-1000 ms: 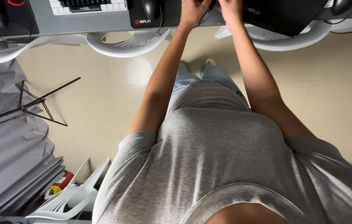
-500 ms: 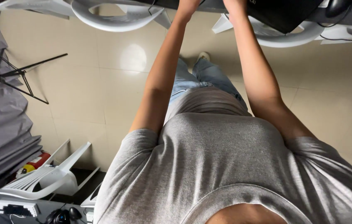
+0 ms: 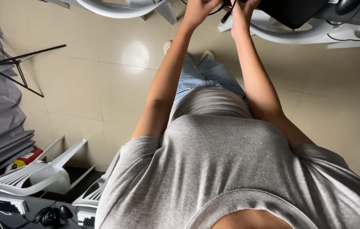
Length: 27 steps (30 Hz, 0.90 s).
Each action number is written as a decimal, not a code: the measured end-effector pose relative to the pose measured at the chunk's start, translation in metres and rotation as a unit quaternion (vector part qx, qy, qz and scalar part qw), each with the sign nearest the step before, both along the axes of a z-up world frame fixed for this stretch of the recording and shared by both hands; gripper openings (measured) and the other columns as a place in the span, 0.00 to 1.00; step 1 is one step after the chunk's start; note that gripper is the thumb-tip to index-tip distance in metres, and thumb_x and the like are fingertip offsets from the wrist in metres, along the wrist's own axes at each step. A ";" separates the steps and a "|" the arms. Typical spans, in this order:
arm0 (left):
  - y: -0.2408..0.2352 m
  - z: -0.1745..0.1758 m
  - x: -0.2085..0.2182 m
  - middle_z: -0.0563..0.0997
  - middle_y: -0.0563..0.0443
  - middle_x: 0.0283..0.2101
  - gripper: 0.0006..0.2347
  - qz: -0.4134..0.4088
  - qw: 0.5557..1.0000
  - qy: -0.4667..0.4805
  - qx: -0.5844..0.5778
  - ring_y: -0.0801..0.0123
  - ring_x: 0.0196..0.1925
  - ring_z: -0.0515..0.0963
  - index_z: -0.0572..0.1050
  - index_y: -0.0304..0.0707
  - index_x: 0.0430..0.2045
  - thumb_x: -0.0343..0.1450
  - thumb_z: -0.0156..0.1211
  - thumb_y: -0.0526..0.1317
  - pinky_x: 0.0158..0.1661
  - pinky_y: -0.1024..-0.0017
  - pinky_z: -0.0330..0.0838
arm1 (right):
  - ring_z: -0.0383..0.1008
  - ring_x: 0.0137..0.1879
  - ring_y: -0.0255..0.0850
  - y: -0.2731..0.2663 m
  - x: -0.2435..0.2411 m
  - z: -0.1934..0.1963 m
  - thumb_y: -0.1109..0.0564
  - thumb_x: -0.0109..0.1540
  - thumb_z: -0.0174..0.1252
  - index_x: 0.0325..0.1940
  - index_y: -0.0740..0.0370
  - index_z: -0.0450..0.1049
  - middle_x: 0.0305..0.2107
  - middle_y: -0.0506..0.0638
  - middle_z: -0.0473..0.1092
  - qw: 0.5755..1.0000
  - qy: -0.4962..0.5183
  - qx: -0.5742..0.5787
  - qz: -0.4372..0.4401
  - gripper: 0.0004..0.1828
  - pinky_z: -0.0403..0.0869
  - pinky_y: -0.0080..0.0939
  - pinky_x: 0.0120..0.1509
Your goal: The person organizes gaming accessories on a desk by placing a mouse pad, keyboard, mouse, and headphones in a specific arrangement. They repeat this process for multiple setups, moving items between the desk and a shelf above.
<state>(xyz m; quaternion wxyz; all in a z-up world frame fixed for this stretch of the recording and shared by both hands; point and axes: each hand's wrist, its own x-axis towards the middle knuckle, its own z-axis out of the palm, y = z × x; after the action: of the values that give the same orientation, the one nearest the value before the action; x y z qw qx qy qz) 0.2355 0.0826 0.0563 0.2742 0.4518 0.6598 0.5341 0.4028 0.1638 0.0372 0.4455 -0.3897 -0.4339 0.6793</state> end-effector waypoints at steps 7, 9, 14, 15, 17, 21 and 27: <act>-0.037 0.007 0.004 0.80 0.46 0.47 0.25 0.068 0.984 -0.090 0.138 0.67 0.48 0.81 0.67 0.32 0.52 0.68 0.80 0.39 0.48 0.68 0.78 | 0.76 0.54 0.41 -0.038 -0.013 0.071 0.53 0.65 0.71 0.69 0.54 0.45 0.54 0.55 0.67 0.992 -0.091 0.004 0.086 0.43 0.81 0.44 0.49; -0.047 0.015 0.000 0.77 0.43 0.52 0.29 0.089 0.986 -0.082 0.112 0.64 0.52 0.79 0.63 0.32 0.55 0.68 0.80 0.40 0.51 0.67 0.78 | 0.72 0.60 0.44 -0.044 -0.016 0.060 0.55 0.66 0.74 0.71 0.55 0.45 0.58 0.56 0.65 0.988 -0.099 0.101 0.069 0.45 0.77 0.46 0.60; -0.078 0.045 -0.010 0.67 0.36 0.62 0.37 0.082 0.981 -0.145 0.102 0.60 0.58 0.77 0.54 0.31 0.62 0.67 0.79 0.40 0.57 0.62 0.78 | 0.65 0.69 0.47 -0.067 -0.025 0.083 0.57 0.63 0.77 0.76 0.57 0.42 0.64 0.58 0.60 0.966 -0.122 0.222 0.047 0.53 0.70 0.47 0.73; -0.085 0.052 -0.010 0.67 0.35 0.63 0.37 0.089 0.983 -0.133 0.091 0.59 0.59 0.76 0.54 0.31 0.62 0.67 0.79 0.40 0.58 0.62 0.76 | 0.62 0.73 0.48 -0.071 -0.025 0.089 0.58 0.65 0.78 0.78 0.56 0.43 0.67 0.60 0.59 0.948 -0.155 0.272 0.058 0.53 0.66 0.48 0.77; -0.094 0.067 -0.015 0.66 0.34 0.63 0.37 0.089 0.985 -0.118 0.093 0.58 0.61 0.75 0.54 0.31 0.63 0.67 0.78 0.40 0.59 0.62 0.74 | 0.60 0.77 0.49 -0.079 -0.031 0.110 0.58 0.66 0.78 0.81 0.55 0.44 0.71 0.61 0.58 0.923 -0.187 0.331 0.059 0.54 0.62 0.49 0.81; -0.115 0.083 -0.035 0.66 0.34 0.64 0.37 0.090 0.982 -0.111 0.121 0.56 0.62 0.73 0.53 0.31 0.63 0.67 0.79 0.39 0.59 0.62 0.75 | 0.64 0.73 0.46 -0.112 -0.049 0.152 0.59 0.66 0.76 0.82 0.55 0.42 0.70 0.60 0.59 0.946 -0.132 0.286 0.081 0.55 0.67 0.46 0.78; -0.153 0.155 -0.066 0.61 0.35 0.65 0.38 0.053 0.982 -0.131 0.122 0.56 0.59 0.75 0.51 0.30 0.62 0.65 0.76 0.38 0.49 0.64 0.83 | 0.69 0.68 0.41 -0.159 -0.077 0.219 0.60 0.65 0.73 0.82 0.54 0.41 0.69 0.57 0.59 0.969 -0.059 0.224 0.091 0.54 0.76 0.41 0.70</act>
<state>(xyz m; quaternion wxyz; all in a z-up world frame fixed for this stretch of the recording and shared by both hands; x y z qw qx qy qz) 0.1692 -0.0700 0.2109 0.2723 0.3720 0.5716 0.6788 0.3256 0.0047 0.2558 0.4308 -0.2786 -0.6343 0.5783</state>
